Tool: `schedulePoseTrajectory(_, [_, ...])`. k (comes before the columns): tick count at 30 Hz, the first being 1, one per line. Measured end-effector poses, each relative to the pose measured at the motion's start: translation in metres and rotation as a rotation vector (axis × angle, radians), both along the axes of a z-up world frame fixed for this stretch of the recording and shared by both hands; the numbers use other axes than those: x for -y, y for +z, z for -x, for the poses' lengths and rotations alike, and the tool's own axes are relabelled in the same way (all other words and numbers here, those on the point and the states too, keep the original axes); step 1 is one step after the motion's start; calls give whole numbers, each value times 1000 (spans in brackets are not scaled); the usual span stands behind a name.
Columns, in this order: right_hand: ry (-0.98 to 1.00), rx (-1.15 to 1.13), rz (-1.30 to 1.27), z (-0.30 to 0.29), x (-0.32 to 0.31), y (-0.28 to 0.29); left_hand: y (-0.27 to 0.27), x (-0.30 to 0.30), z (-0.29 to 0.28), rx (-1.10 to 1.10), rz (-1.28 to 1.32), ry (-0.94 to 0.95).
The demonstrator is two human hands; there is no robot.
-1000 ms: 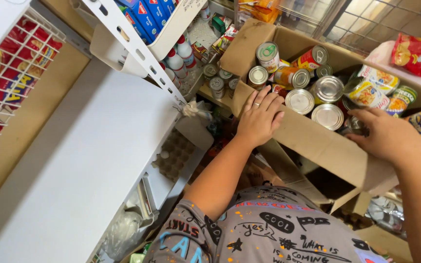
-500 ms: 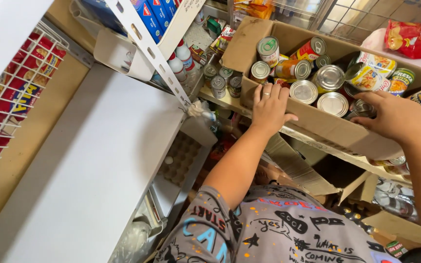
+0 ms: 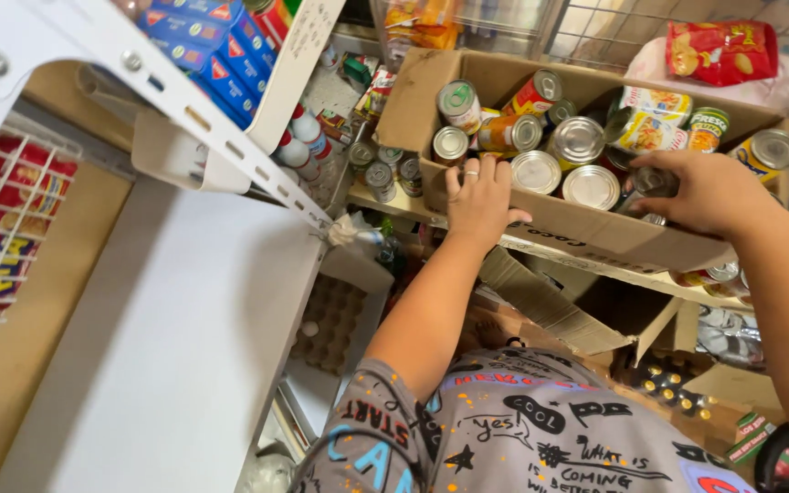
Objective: Organizes and stacks various brands of canned sardines and tuna from a cardboard box onto a metal storage shelf.
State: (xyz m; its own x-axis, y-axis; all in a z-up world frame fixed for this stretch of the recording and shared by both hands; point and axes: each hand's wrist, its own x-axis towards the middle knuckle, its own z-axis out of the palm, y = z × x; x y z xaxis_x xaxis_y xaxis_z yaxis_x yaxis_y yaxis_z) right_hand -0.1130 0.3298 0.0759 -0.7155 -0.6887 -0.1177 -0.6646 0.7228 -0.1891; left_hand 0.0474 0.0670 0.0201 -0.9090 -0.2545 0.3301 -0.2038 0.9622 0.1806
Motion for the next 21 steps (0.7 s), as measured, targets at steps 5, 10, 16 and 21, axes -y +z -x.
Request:
schedulePoseTrajectory(5, [-88, 225, 278, 9, -12, 8, 1, 2, -1, -2, 10, -26])
schedulePoseTrajectory(10, [-189, 446, 607, 11, -34, 20, 4, 5, -5, 15, 27, -67])
schedulePoseTrajectory(16, [-193, 449, 698, 5, -50, 41, 2, 6, -6, -26, -45, -74])
schedulePoseTrajectory(21, [-244, 426, 743, -4, -51, 52, 43, -4, -10, 184, -139, -21])
